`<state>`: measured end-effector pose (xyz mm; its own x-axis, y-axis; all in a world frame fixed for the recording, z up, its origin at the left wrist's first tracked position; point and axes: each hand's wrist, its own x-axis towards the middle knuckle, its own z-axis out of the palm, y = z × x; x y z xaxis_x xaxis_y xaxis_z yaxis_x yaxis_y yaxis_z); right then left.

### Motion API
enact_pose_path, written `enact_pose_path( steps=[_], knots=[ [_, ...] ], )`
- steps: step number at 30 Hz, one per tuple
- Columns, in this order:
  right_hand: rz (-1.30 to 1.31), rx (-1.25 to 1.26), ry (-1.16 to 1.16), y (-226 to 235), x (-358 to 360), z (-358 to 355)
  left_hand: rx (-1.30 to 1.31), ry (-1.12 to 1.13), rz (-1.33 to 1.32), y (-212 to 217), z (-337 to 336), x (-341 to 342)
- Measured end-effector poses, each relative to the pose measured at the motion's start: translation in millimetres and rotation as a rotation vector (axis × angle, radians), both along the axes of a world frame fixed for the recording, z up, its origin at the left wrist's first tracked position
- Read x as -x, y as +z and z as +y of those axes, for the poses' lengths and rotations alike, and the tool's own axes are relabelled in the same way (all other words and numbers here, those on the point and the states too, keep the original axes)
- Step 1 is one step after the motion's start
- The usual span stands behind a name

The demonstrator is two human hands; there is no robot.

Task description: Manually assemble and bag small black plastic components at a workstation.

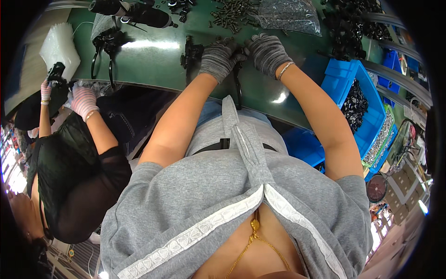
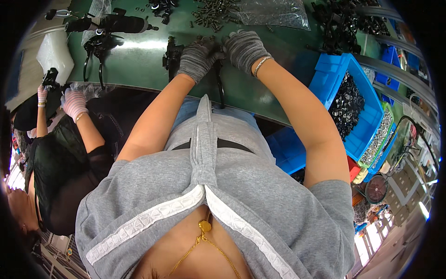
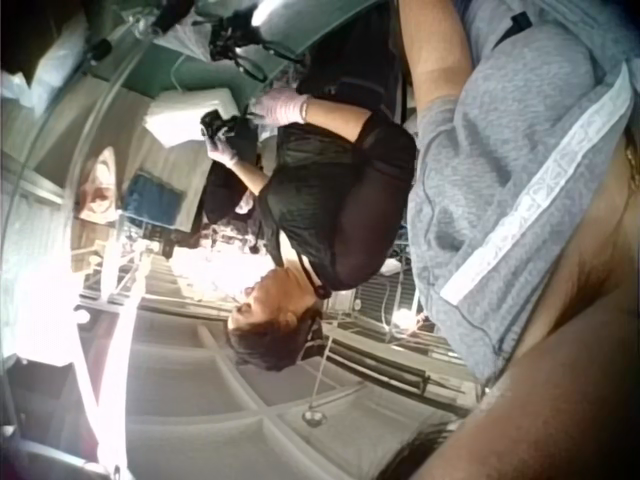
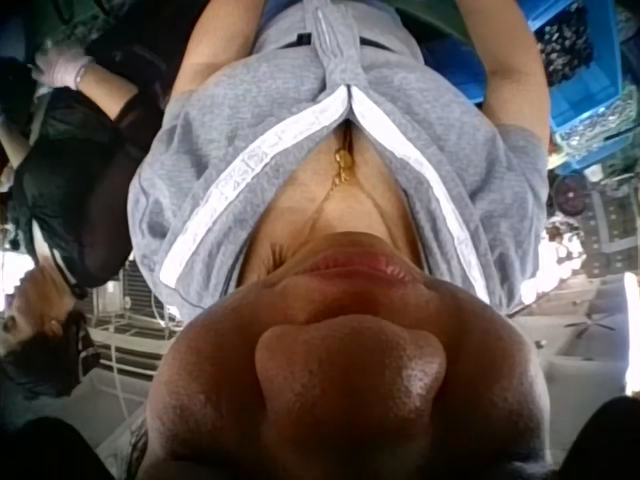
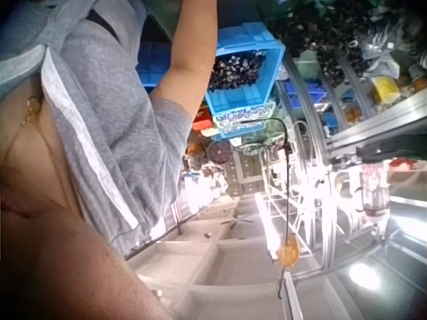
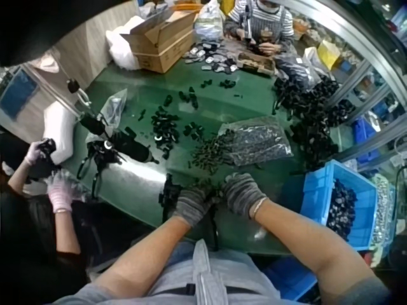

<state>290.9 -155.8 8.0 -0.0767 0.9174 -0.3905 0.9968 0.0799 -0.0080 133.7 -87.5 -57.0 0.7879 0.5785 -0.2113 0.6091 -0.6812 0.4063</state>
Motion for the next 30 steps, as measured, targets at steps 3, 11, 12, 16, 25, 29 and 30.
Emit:
enact_pose_path(
  steps=[3,11,12,16,25,29,30],
  knots=[
    [0.073,-0.019,-0.058,-8,2,-1,-0.062,-0.013,-0.052,-9,-3,6],
    [0.157,0.148,-0.294,1,-6,-2,-0.038,0.011,-0.116,-3,-5,8],
    [0.210,0.120,-0.340,2,-9,-2,-0.008,-0.002,-0.064,9,-5,7],
    [0.274,-0.031,-0.235,7,-17,-5,-0.013,0.012,-0.067,6,-6,9],
    [0.053,0.063,0.162,-4,-10,-4,-0.066,0.029,-0.139,-7,-8,13],
    [0.172,0.048,-0.116,-9,-2,-5,-0.014,0.023,-0.107,-7,-6,11],
    [0.211,0.044,-0.199,-8,0,-4,-0.022,0.024,-0.135,-10,-7,12]
  ],
)
